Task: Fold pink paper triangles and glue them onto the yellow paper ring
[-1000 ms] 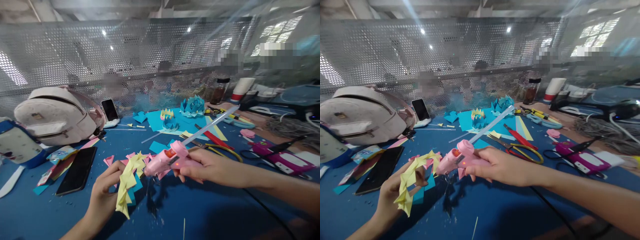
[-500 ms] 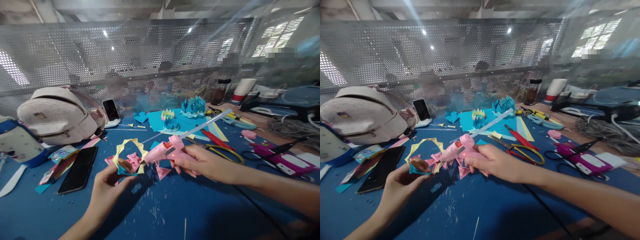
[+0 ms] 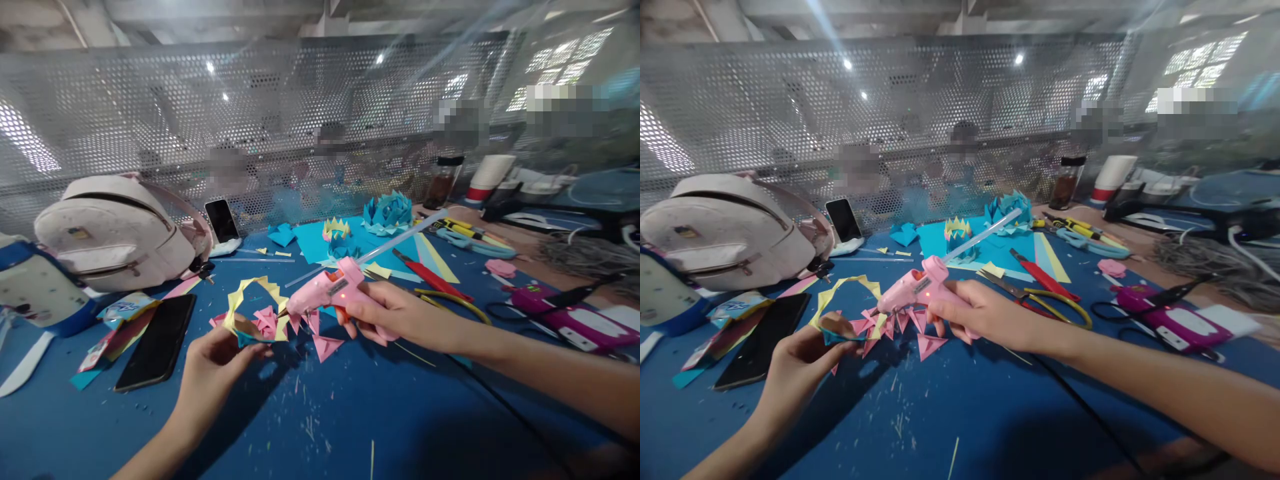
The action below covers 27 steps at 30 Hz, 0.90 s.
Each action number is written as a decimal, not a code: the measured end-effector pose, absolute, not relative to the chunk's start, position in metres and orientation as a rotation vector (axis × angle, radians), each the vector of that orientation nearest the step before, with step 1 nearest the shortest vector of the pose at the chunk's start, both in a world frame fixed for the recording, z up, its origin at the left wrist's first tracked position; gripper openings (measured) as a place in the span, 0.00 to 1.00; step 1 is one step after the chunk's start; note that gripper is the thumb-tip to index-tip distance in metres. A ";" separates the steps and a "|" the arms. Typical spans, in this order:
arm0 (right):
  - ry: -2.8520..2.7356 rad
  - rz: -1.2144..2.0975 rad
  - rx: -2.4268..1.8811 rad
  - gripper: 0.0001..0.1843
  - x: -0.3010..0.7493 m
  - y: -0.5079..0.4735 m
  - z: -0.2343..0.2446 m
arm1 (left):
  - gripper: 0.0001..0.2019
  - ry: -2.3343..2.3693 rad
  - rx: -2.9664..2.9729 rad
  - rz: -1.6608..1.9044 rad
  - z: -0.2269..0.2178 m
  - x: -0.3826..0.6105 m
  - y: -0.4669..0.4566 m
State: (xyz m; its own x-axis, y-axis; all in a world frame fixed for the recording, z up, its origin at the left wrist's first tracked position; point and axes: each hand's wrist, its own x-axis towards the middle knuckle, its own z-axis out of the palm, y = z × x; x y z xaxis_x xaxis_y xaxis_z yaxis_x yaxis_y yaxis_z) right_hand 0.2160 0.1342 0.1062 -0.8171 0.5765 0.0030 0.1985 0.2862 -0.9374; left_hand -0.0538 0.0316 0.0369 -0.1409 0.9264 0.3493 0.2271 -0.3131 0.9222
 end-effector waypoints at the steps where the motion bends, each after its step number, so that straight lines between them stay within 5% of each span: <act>1: -2.221 1.539 -0.697 0.25 0.216 0.135 0.106 | 0.04 1.315 1.641 1.523 0.038 -0.055 0.032; 11: -2.218 1.673 -0.691 0.27 0.216 0.132 0.099 | 0.13 1.244 2.443 1.483 0.043 -0.063 0.024; 27: -2.239 1.693 -0.712 0.28 0.217 0.132 0.095 | 0.10 1.285 2.484 1.483 0.041 -0.061 0.023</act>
